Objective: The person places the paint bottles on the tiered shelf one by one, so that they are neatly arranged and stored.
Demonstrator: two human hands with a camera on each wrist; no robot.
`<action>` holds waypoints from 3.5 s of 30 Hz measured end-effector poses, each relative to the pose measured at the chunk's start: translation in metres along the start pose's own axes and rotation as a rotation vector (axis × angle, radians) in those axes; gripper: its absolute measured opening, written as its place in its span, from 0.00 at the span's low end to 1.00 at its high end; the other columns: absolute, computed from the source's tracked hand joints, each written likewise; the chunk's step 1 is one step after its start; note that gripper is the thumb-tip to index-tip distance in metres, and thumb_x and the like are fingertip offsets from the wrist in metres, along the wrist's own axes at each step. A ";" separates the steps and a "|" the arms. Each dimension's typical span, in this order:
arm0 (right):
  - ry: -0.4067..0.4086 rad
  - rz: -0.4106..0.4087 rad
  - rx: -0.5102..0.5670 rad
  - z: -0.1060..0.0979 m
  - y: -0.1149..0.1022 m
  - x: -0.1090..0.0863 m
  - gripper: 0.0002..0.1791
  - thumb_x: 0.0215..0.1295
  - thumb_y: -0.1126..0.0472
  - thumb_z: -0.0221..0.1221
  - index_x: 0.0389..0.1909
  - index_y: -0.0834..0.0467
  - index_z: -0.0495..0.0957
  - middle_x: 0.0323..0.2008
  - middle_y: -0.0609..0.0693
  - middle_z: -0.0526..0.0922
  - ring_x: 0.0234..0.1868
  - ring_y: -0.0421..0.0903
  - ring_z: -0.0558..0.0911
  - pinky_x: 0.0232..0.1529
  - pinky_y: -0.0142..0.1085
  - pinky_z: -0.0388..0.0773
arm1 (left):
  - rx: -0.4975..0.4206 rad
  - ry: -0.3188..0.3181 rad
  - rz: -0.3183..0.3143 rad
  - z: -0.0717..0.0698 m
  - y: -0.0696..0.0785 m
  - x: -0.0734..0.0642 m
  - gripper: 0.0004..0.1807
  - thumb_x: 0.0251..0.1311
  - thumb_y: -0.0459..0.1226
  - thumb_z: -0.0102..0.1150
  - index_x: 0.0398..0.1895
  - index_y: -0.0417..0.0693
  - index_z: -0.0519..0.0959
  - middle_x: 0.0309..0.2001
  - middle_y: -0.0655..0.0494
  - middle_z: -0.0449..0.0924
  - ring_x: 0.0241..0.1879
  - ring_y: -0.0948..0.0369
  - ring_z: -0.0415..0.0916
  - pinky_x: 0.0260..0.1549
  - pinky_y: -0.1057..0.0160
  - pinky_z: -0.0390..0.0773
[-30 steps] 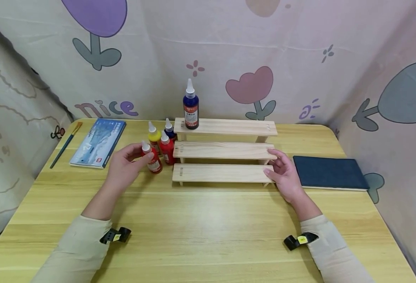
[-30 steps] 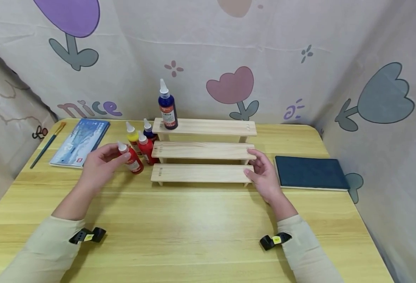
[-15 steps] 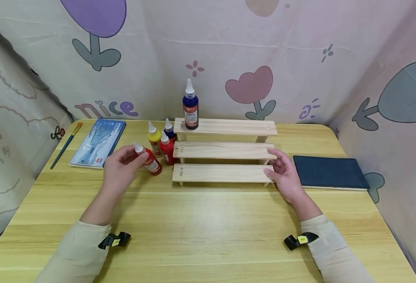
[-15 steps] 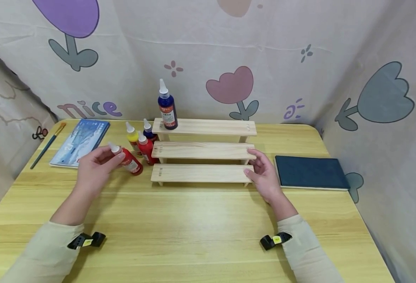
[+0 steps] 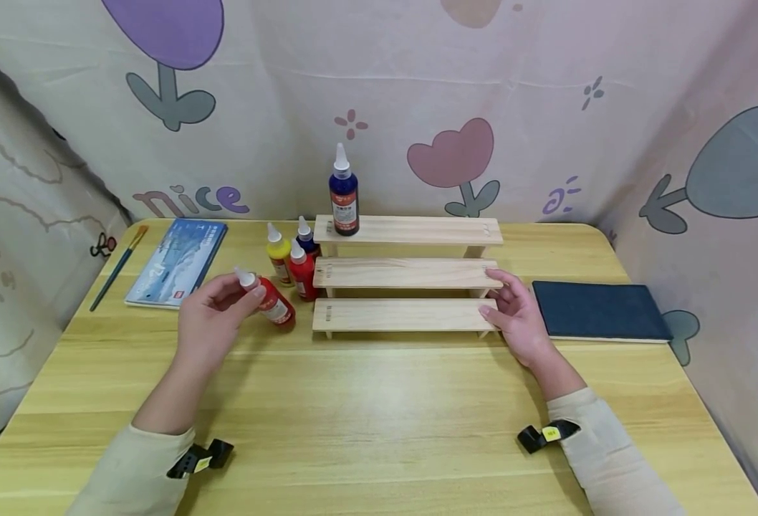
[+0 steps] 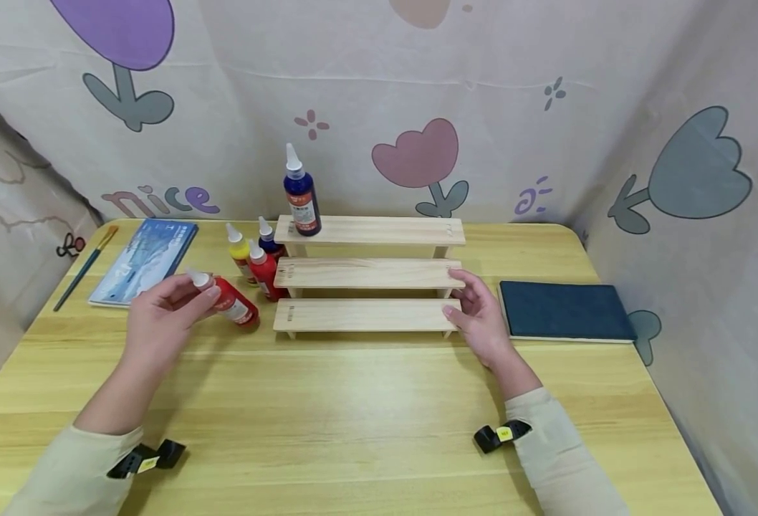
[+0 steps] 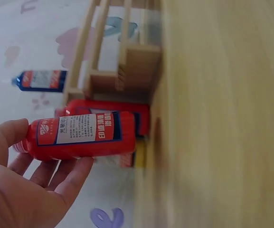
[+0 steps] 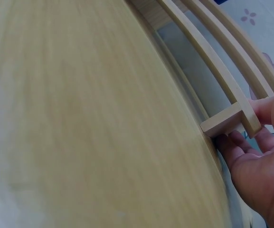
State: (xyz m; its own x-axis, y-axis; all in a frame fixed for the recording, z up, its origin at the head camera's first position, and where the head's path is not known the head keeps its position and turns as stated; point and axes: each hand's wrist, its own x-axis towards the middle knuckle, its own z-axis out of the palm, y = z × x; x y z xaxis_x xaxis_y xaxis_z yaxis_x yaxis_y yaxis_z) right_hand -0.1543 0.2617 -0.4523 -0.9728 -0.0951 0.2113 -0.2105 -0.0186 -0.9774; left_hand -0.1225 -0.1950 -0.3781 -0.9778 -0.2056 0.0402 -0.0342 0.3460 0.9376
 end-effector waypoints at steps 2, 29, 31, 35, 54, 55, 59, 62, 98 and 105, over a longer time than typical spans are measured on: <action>0.001 0.003 -0.003 0.000 0.000 0.000 0.34 0.62 0.83 0.57 0.69 0.62 0.66 0.54 0.51 0.79 0.57 0.59 0.72 0.54 0.31 0.74 | 0.000 -0.010 0.011 0.000 0.006 -0.004 0.23 0.64 0.46 0.66 0.58 0.45 0.80 0.52 0.53 0.80 0.51 0.59 0.75 0.43 0.73 0.78; -0.019 -0.022 0.022 -0.001 0.002 0.001 0.35 0.61 0.84 0.57 0.70 0.63 0.65 0.57 0.54 0.77 0.59 0.62 0.72 0.55 0.33 0.75 | -0.235 -0.269 0.185 0.060 0.091 -0.008 0.19 0.65 0.40 0.67 0.57 0.44 0.81 0.51 0.53 0.81 0.49 0.54 0.78 0.46 0.61 0.81; -0.020 -0.025 0.021 -0.001 0.002 0.000 0.35 0.61 0.84 0.57 0.69 0.63 0.65 0.57 0.54 0.77 0.59 0.63 0.72 0.54 0.33 0.75 | -0.241 -0.278 0.202 0.065 0.099 -0.005 0.19 0.65 0.40 0.67 0.57 0.45 0.81 0.51 0.54 0.81 0.50 0.55 0.78 0.46 0.60 0.81; -0.019 -0.026 0.020 -0.001 0.001 0.000 0.35 0.61 0.84 0.57 0.69 0.64 0.65 0.56 0.53 0.78 0.59 0.64 0.71 0.54 0.33 0.75 | -0.263 -0.295 0.263 0.074 0.113 0.001 0.17 0.64 0.38 0.67 0.55 0.45 0.82 0.51 0.54 0.81 0.50 0.56 0.78 0.48 0.58 0.81; -0.016 -0.023 0.043 0.000 0.001 0.000 0.35 0.61 0.85 0.57 0.69 0.64 0.65 0.55 0.53 0.79 0.58 0.63 0.72 0.56 0.34 0.74 | -0.296 -0.359 0.299 0.134 0.158 0.043 0.18 0.64 0.39 0.67 0.56 0.49 0.83 0.47 0.59 0.83 0.47 0.60 0.78 0.47 0.60 0.80; -0.016 -0.022 0.042 0.000 0.001 0.000 0.35 0.61 0.85 0.57 0.69 0.64 0.65 0.55 0.53 0.79 0.58 0.62 0.72 0.56 0.34 0.74 | -0.303 -0.362 0.296 0.137 0.159 0.045 0.18 0.64 0.39 0.68 0.56 0.49 0.83 0.47 0.59 0.83 0.47 0.60 0.79 0.47 0.61 0.80; -0.016 -0.020 0.033 0.000 0.001 0.001 0.35 0.61 0.84 0.56 0.69 0.64 0.65 0.56 0.53 0.79 0.58 0.59 0.73 0.56 0.34 0.74 | -0.317 -0.386 0.304 0.151 0.166 0.053 0.16 0.63 0.38 0.68 0.54 0.48 0.83 0.45 0.59 0.84 0.45 0.61 0.80 0.47 0.63 0.80; -0.016 -0.023 0.027 -0.001 0.002 0.000 0.34 0.62 0.84 0.56 0.69 0.64 0.66 0.55 0.53 0.79 0.57 0.55 0.74 0.55 0.33 0.74 | -0.311 -0.406 0.322 0.163 0.171 0.059 0.16 0.63 0.37 0.68 0.53 0.46 0.84 0.44 0.58 0.84 0.44 0.61 0.81 0.47 0.63 0.80; -0.020 -0.034 0.031 0.000 0.003 0.002 0.34 0.61 0.85 0.57 0.69 0.66 0.65 0.58 0.53 0.77 0.58 0.61 0.72 0.57 0.34 0.73 | -0.042 -0.465 0.356 0.243 0.186 0.094 0.16 0.63 0.41 0.68 0.53 0.50 0.83 0.40 0.62 0.85 0.40 0.66 0.79 0.41 0.67 0.76; -0.028 -0.042 0.037 0.000 0.004 0.002 0.34 0.61 0.85 0.56 0.69 0.66 0.65 0.58 0.53 0.78 0.58 0.64 0.71 0.57 0.34 0.73 | 0.003 -0.460 0.327 0.246 0.187 0.091 0.18 0.64 0.43 0.68 0.56 0.53 0.82 0.44 0.63 0.84 0.43 0.66 0.78 0.43 0.65 0.77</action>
State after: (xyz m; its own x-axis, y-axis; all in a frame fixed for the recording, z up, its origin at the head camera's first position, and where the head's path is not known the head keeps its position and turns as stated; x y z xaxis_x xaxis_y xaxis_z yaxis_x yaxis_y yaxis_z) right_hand -0.1569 0.2614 -0.4561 -0.9601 -0.1211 0.2522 -0.2466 -0.0600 -0.9673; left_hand -0.2692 0.0763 -0.2839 -0.9268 0.3331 0.1734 0.2861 0.3273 0.9006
